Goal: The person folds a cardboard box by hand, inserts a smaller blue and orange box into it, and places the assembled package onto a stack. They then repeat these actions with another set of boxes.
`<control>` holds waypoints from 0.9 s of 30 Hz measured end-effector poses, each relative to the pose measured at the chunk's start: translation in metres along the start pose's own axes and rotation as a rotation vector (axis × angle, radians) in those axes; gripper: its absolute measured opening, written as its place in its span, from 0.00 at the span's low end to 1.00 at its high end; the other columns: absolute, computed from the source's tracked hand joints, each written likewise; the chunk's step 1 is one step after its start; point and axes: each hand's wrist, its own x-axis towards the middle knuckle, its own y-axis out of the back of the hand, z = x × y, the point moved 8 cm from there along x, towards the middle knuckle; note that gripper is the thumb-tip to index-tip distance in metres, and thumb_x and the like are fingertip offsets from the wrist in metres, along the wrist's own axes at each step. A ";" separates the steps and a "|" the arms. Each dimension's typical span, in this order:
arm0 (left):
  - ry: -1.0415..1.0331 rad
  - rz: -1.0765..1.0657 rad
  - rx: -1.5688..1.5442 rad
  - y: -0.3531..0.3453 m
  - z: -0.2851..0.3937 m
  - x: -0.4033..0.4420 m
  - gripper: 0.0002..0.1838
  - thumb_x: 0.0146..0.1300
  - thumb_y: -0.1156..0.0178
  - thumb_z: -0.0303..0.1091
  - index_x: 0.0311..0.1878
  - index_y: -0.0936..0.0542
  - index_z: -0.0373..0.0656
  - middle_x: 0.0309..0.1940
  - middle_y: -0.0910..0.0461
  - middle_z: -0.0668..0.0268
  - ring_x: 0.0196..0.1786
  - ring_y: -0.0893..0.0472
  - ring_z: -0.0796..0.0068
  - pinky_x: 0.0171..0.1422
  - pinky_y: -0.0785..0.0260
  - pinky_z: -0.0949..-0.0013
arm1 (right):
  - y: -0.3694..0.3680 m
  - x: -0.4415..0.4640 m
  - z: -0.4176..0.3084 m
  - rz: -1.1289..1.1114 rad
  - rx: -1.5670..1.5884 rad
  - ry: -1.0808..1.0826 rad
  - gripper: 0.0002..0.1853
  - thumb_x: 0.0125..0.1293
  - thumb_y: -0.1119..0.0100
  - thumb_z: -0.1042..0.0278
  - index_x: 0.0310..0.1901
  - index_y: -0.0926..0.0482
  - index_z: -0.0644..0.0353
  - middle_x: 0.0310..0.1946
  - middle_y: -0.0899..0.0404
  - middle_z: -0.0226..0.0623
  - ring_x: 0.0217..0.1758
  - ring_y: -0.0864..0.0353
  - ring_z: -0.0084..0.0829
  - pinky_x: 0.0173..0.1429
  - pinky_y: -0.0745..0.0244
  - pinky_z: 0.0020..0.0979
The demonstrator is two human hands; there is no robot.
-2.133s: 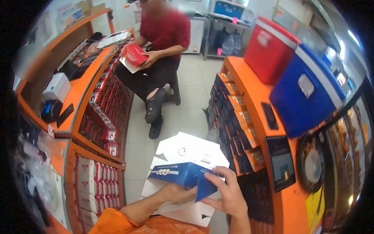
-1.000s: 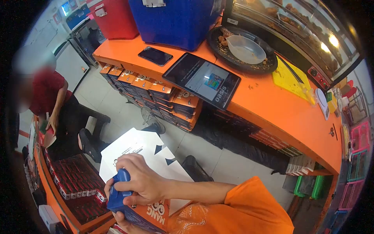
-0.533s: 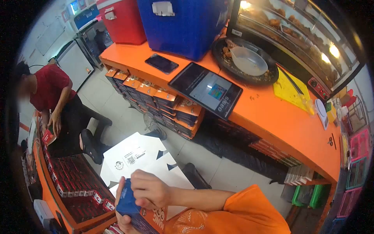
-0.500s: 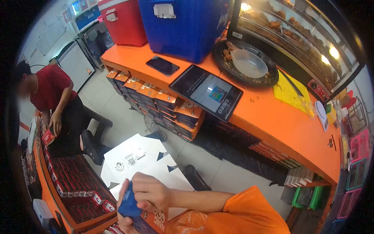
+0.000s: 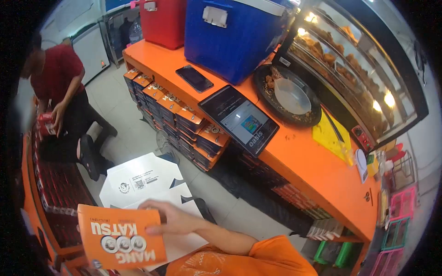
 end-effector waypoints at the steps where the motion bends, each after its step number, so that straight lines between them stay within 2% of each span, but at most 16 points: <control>1: -0.032 0.059 -0.024 -0.001 0.004 -0.001 0.51 0.51 0.27 0.49 0.74 0.43 0.46 0.63 0.32 0.49 0.65 0.28 0.53 0.70 0.36 0.55 | 0.015 -0.001 -0.008 0.043 -0.021 0.069 0.32 0.59 0.28 0.68 0.62 0.32 0.63 0.56 0.28 0.39 0.60 0.28 0.26 0.65 0.33 0.28; 2: -0.034 0.064 -0.034 -0.006 0.004 -0.005 0.51 0.51 0.27 0.49 0.74 0.43 0.46 0.63 0.32 0.49 0.65 0.28 0.53 0.70 0.36 0.55 | 0.028 -0.001 -0.010 0.038 -0.027 0.061 0.32 0.59 0.28 0.68 0.62 0.32 0.63 0.56 0.28 0.39 0.60 0.28 0.26 0.65 0.33 0.28; 4: -0.478 -0.539 0.737 -0.086 0.015 -0.034 0.37 0.61 0.36 0.48 0.70 0.36 0.42 0.67 0.32 0.50 0.67 0.29 0.55 0.72 0.38 0.57 | 0.054 -0.009 -0.041 0.192 -0.455 0.380 0.33 0.58 0.27 0.63 0.62 0.32 0.64 0.56 0.29 0.40 0.61 0.29 0.29 0.65 0.34 0.29; 5: -0.503 -0.482 0.921 -0.090 0.003 -0.034 0.37 0.63 0.37 0.50 0.70 0.36 0.42 0.67 0.33 0.52 0.69 0.32 0.58 0.74 0.43 0.60 | 0.057 -0.007 -0.037 0.188 -0.457 0.373 0.33 0.58 0.27 0.63 0.62 0.32 0.64 0.56 0.29 0.40 0.61 0.29 0.29 0.65 0.34 0.29; 6: -0.504 -0.475 0.914 -0.085 -0.011 -0.031 0.37 0.63 0.37 0.50 0.70 0.36 0.42 0.67 0.33 0.52 0.69 0.32 0.58 0.74 0.43 0.60 | 0.057 -0.006 -0.040 0.216 -0.573 0.440 0.31 0.61 0.29 0.59 0.61 0.32 0.64 0.56 0.30 0.41 0.61 0.30 0.30 0.65 0.35 0.29; 8: -0.671 -0.226 0.964 -0.065 -0.027 -0.019 0.33 0.65 0.39 0.52 0.66 0.33 0.42 0.59 0.29 0.57 0.63 0.30 0.64 0.70 0.42 0.64 | 0.050 0.000 -0.037 0.233 -0.692 0.510 0.30 0.64 0.32 0.54 0.60 0.31 0.64 0.56 0.30 0.41 0.61 0.31 0.31 0.65 0.36 0.30; 9: -0.703 -0.148 0.861 -0.061 -0.034 -0.019 0.28 0.66 0.39 0.53 0.58 0.29 0.41 0.49 0.29 0.63 0.54 0.29 0.69 0.64 0.39 0.66 | 0.051 0.001 -0.028 0.323 -0.617 0.514 0.28 0.66 0.36 0.52 0.58 0.30 0.64 0.55 0.31 0.42 0.61 0.32 0.32 0.66 0.37 0.31; 10: -0.705 -0.147 0.862 -0.059 -0.033 -0.017 0.28 0.66 0.39 0.53 0.58 0.29 0.41 0.49 0.29 0.63 0.54 0.29 0.69 0.64 0.39 0.66 | 0.054 0.000 -0.021 0.416 -0.537 0.518 0.26 0.69 0.41 0.49 0.57 0.30 0.64 0.55 0.31 0.42 0.61 0.32 0.32 0.66 0.38 0.31; 11: -0.661 -0.081 0.842 -0.050 -0.033 -0.013 0.28 0.63 0.37 0.54 0.52 0.28 0.40 0.47 0.29 0.62 0.53 0.29 0.69 0.62 0.38 0.65 | 0.052 -0.002 -0.017 0.448 -0.507 0.471 0.24 0.71 0.47 0.49 0.55 0.30 0.64 0.53 0.31 0.41 0.61 0.33 0.33 0.68 0.42 0.32; 13: -0.620 -0.017 0.851 -0.054 -0.031 -0.015 0.25 0.60 0.36 0.55 0.40 0.27 0.38 0.42 0.29 0.62 0.49 0.29 0.70 0.59 0.38 0.66 | 0.052 -0.009 -0.010 0.466 -0.502 0.474 0.23 0.71 0.47 0.51 0.54 0.30 0.64 0.53 0.31 0.41 0.60 0.34 0.33 0.68 0.43 0.32; 14: -0.619 -0.017 0.844 -0.058 -0.028 -0.017 0.25 0.60 0.36 0.55 0.40 0.27 0.38 0.42 0.29 0.62 0.49 0.29 0.70 0.59 0.38 0.66 | 0.054 -0.012 -0.010 0.474 -0.498 0.488 0.22 0.70 0.47 0.53 0.54 0.30 0.63 0.52 0.31 0.41 0.60 0.34 0.32 0.68 0.43 0.32; 15: -0.629 -0.051 0.890 -0.064 -0.026 -0.018 0.24 0.60 0.36 0.53 0.40 0.27 0.39 0.41 0.29 0.62 0.48 0.29 0.69 0.59 0.38 0.66 | 0.051 -0.015 -0.017 0.496 -0.552 0.548 0.17 0.70 0.48 0.60 0.52 0.31 0.64 0.48 0.31 0.38 0.55 0.32 0.30 0.63 0.38 0.28; 20: -0.585 -0.097 0.864 -0.072 -0.022 -0.017 0.20 0.57 0.38 0.47 0.39 0.29 0.40 0.38 0.32 0.63 0.45 0.31 0.71 0.55 0.39 0.67 | 0.045 -0.015 -0.022 0.486 -0.484 0.517 0.16 0.68 0.45 0.62 0.51 0.31 0.63 0.47 0.32 0.37 0.54 0.32 0.27 0.61 0.37 0.27; 21: -0.610 -0.133 0.875 -0.075 -0.023 -0.017 0.16 0.55 0.41 0.40 0.43 0.30 0.41 0.39 0.35 0.66 0.43 0.33 0.74 0.54 0.40 0.69 | 0.045 -0.015 -0.023 0.494 -0.503 0.496 0.16 0.67 0.44 0.63 0.51 0.31 0.62 0.48 0.32 0.36 0.54 0.32 0.27 0.60 0.36 0.27; 24: -0.599 -0.120 0.893 -0.083 -0.023 -0.021 0.19 0.55 0.39 0.44 0.42 0.30 0.40 0.38 0.34 0.64 0.43 0.32 0.73 0.52 0.39 0.69 | 0.049 -0.022 -0.020 0.522 -0.414 0.400 0.16 0.65 0.41 0.67 0.51 0.32 0.60 0.48 0.32 0.36 0.53 0.32 0.26 0.59 0.34 0.28; 27: -0.585 -0.183 0.874 -0.092 -0.028 -0.019 0.22 0.54 0.41 0.42 0.47 0.31 0.38 0.39 0.33 0.63 0.43 0.32 0.73 0.51 0.38 0.70 | 0.056 -0.037 -0.015 0.589 -0.410 0.423 0.20 0.63 0.37 0.65 0.53 0.31 0.59 0.49 0.31 0.35 0.53 0.30 0.27 0.58 0.32 0.30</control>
